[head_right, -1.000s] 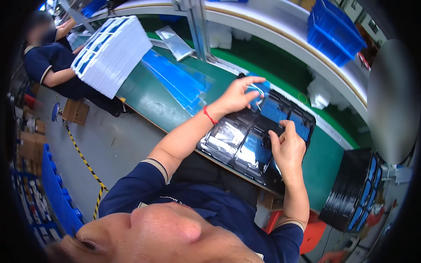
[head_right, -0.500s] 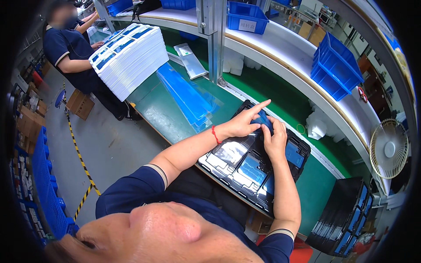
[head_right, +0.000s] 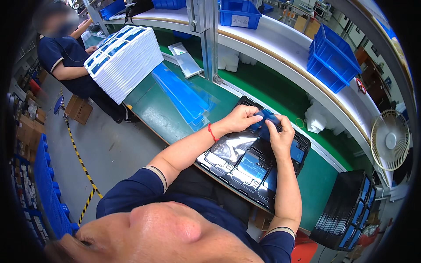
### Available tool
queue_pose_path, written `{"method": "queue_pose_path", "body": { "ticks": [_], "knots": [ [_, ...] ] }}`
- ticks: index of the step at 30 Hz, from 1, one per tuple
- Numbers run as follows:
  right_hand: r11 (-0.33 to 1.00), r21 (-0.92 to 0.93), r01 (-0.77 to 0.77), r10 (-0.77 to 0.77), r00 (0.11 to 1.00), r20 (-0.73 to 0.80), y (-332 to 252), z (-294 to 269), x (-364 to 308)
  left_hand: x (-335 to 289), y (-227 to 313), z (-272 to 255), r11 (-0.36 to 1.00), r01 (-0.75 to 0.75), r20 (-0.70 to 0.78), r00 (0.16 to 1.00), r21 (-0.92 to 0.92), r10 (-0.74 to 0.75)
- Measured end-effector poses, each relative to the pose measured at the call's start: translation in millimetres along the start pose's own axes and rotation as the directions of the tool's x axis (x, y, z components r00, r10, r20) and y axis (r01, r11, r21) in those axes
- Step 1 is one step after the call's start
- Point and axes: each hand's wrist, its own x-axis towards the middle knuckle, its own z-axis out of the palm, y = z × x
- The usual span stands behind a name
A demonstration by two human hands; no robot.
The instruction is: Applying protective films to electronic components in a tray.
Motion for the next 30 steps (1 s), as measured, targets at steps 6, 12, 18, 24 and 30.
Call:
{"method": "queue_pose_path", "body": {
  "ticks": [6,12,18,24,30],
  "knots": [
    [0.998,0.055,0.019,-0.020,1.000,0.005,-6.4,-6.1,0.8,-5.0,13.9,1.2,0.993,0.100,-0.163,0.983,0.066,-0.088],
    [0.971,0.181,-0.157,0.176,0.980,-0.094,0.8,-25.9,3.9,-3.0,18.3,5.3,0.973,0.172,-0.217,0.966,0.151,-0.137],
    [0.738,0.674,-0.009,0.321,0.884,-0.340,27.6,-40.4,17.6,1.2,5.7,-5.3,0.964,0.224,-0.313,0.934,0.140,-0.172],
    [0.634,0.772,0.041,0.359,0.869,-0.341,16.0,-37.5,18.4,1.2,-4.7,-12.1,0.933,0.181,-0.418,0.908,0.311,-0.037],
    [0.892,0.449,-0.039,0.140,0.971,-0.194,-0.2,-29.8,6.1,-2.6,13.1,2.3,0.949,0.120,-0.278,0.960,0.291,-0.036]
  ]
}}
